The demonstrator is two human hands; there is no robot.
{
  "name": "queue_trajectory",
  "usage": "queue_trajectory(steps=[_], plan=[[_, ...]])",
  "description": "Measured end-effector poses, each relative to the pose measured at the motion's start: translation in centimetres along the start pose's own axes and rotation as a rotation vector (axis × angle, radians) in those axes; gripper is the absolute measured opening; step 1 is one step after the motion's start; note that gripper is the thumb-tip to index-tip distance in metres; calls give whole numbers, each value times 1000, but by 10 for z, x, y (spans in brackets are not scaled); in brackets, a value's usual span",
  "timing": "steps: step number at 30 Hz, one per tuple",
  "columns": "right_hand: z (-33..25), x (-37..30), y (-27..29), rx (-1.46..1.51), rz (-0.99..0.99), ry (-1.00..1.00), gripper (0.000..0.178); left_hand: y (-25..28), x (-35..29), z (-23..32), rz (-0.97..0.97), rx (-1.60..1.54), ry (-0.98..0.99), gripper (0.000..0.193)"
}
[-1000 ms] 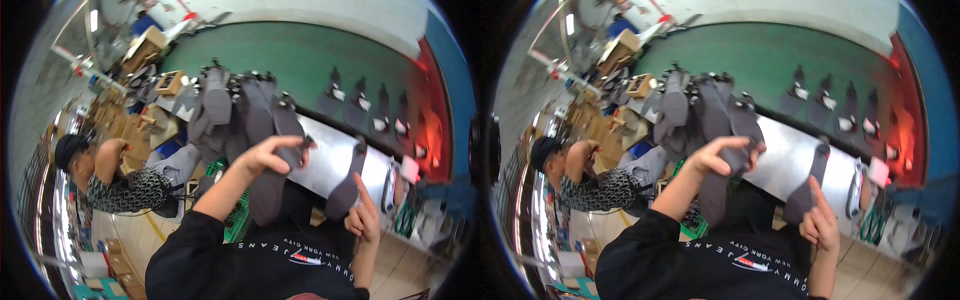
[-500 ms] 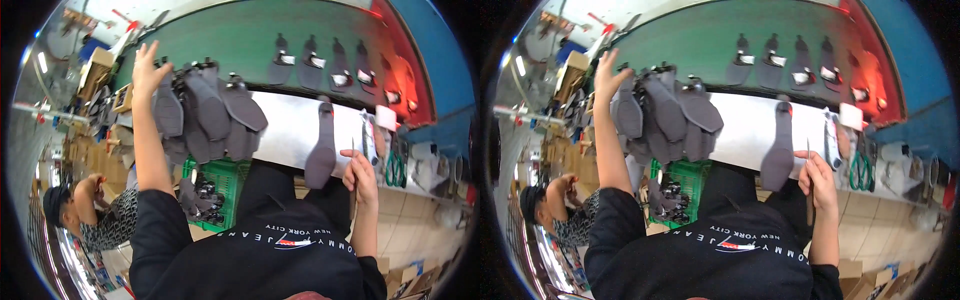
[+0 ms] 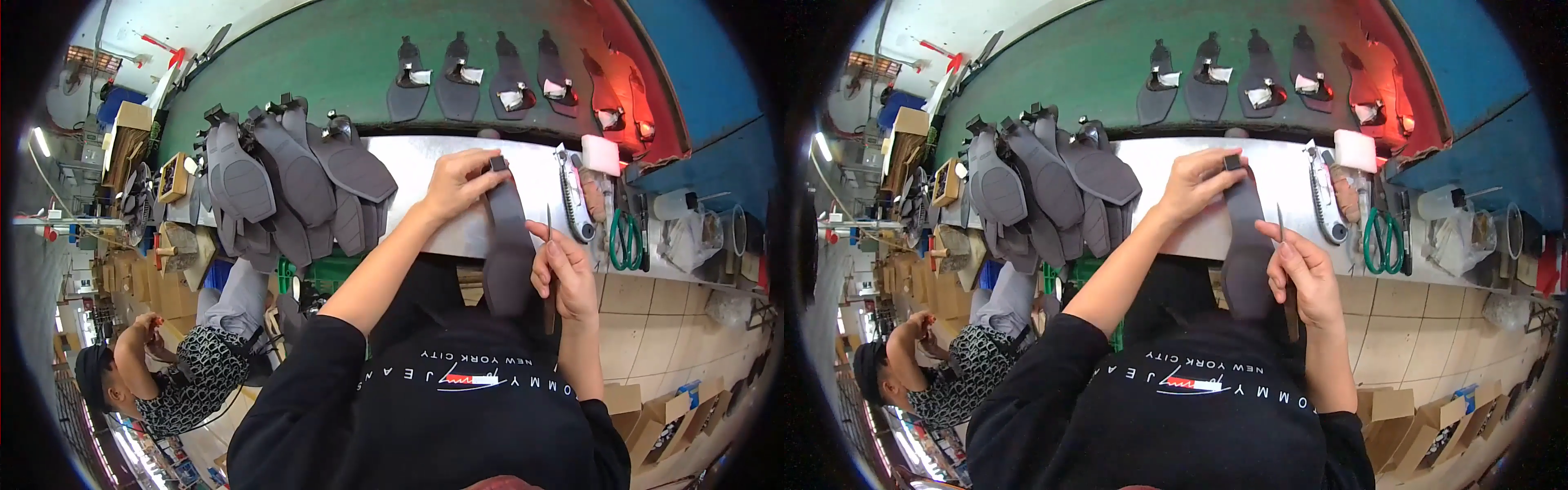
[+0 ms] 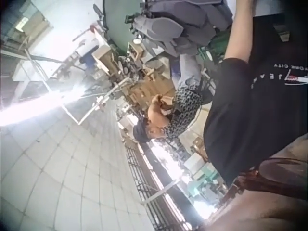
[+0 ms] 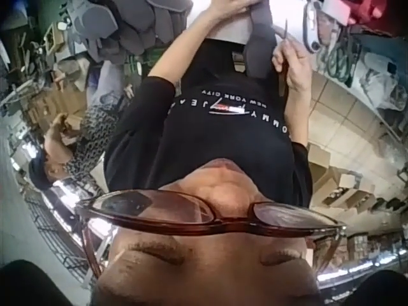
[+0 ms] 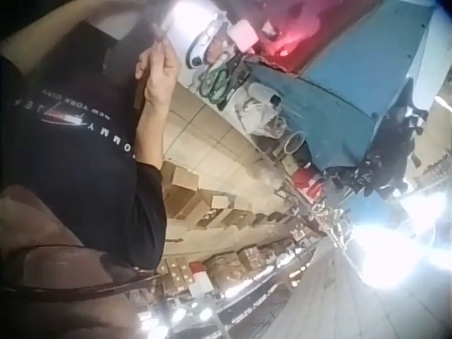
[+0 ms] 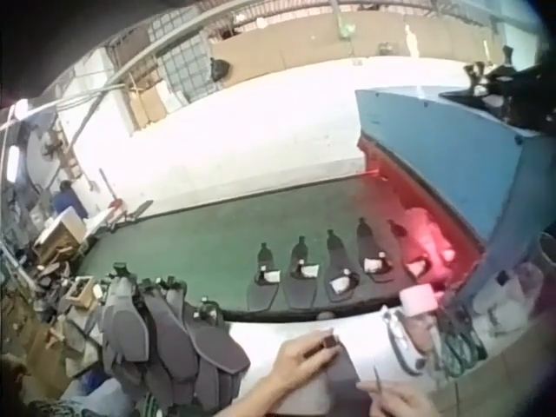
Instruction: Trimming and preparing shoe soles at a manufacturing workbench.
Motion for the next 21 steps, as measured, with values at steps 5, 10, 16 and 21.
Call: queue_trajectory(steps=[5,10,16,21], plan=[[14,0,-24,-33,-122,-56,35,9,-59,10,-55,-147,257,27],[21,-1,-31,80,-10,-9,33,-1,-96,12,-125,-570,595,43],[22,1,-45,92,-23,2,33,-11,-108,26,-208,-812,591,79],[21,2,-48,155,-26,-39,32,-20,-103,43,-172,-749,592,88]])
Point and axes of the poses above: each hand's wrist, its own x-axis towards the middle knuckle, its own y-axis out of the back of the hand, z = x × y, the point moved 4 cm from there along x, towards the middle knuckle, and after that the axes turned 10 degrees about y, right-handed, at the moved point
